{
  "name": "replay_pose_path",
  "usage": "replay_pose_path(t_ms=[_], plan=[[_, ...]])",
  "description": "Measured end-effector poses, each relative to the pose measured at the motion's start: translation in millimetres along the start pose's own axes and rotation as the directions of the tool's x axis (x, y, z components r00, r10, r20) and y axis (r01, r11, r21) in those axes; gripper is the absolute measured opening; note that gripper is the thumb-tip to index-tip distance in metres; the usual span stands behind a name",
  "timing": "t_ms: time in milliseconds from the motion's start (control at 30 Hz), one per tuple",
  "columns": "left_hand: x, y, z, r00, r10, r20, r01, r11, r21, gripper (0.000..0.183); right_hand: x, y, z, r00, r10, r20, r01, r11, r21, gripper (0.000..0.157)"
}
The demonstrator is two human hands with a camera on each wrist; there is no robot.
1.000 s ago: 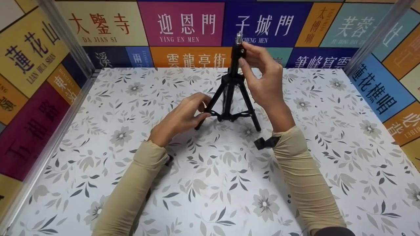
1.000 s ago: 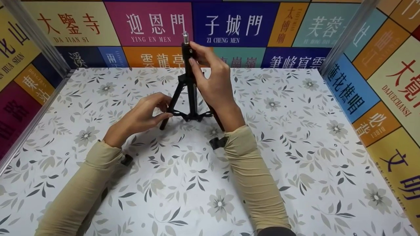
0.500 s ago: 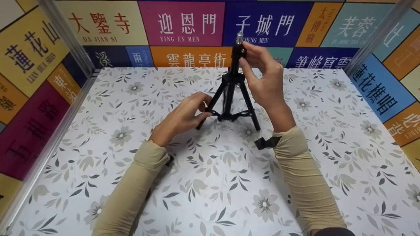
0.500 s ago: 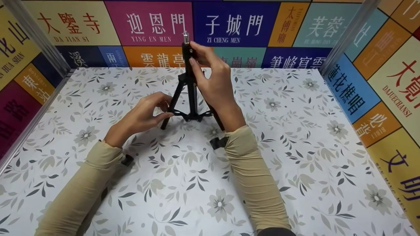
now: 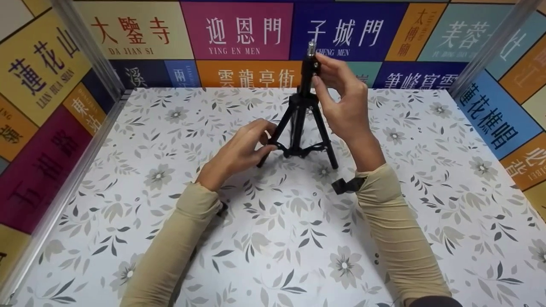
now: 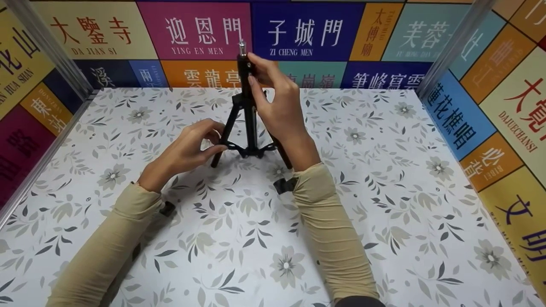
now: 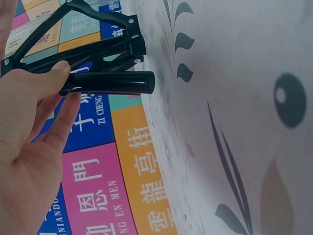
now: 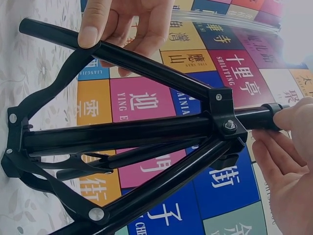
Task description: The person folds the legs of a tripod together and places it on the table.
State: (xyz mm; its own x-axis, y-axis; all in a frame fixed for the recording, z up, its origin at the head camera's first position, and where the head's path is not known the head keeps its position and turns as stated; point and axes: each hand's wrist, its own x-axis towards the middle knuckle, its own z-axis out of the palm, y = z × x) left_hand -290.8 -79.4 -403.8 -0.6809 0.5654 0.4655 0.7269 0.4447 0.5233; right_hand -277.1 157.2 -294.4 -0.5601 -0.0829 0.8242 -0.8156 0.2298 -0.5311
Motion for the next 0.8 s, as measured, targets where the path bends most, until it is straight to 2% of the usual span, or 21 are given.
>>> replay_pose_path(t_ms=[233,400,600,800], plan=[[0.3,1.6,1.1,1.0,0.009,-0.013,-0.009,1.0,0.02,0.03,-0.2,0.4,0.1,0.998,0.065,0.0,-0.065,0.998,-0.013,0.037],[1.0,1.0,2.9,0.999,0.036,-0.027,-0.035,0.999,0.035,0.029,-0.6,-0.4,-1.0,0.998,0.057,0.008,-0.057,0.998,-0.003,0.037],[2.0,0.8,5.1,0.998,0.035,-0.046,-0.034,0.999,0.015,0.03,-0.5,0.2,-1.9,1.0,-0.006,0.012,0.005,1.0,0.005,0.037],[1.7,0.1,7.5,0.997,0.036,-0.067,-0.035,0.999,0.014,0.029,-0.9,1.5,-1.3,1.0,-0.011,0.007,0.011,1.0,0.002,0.037]])
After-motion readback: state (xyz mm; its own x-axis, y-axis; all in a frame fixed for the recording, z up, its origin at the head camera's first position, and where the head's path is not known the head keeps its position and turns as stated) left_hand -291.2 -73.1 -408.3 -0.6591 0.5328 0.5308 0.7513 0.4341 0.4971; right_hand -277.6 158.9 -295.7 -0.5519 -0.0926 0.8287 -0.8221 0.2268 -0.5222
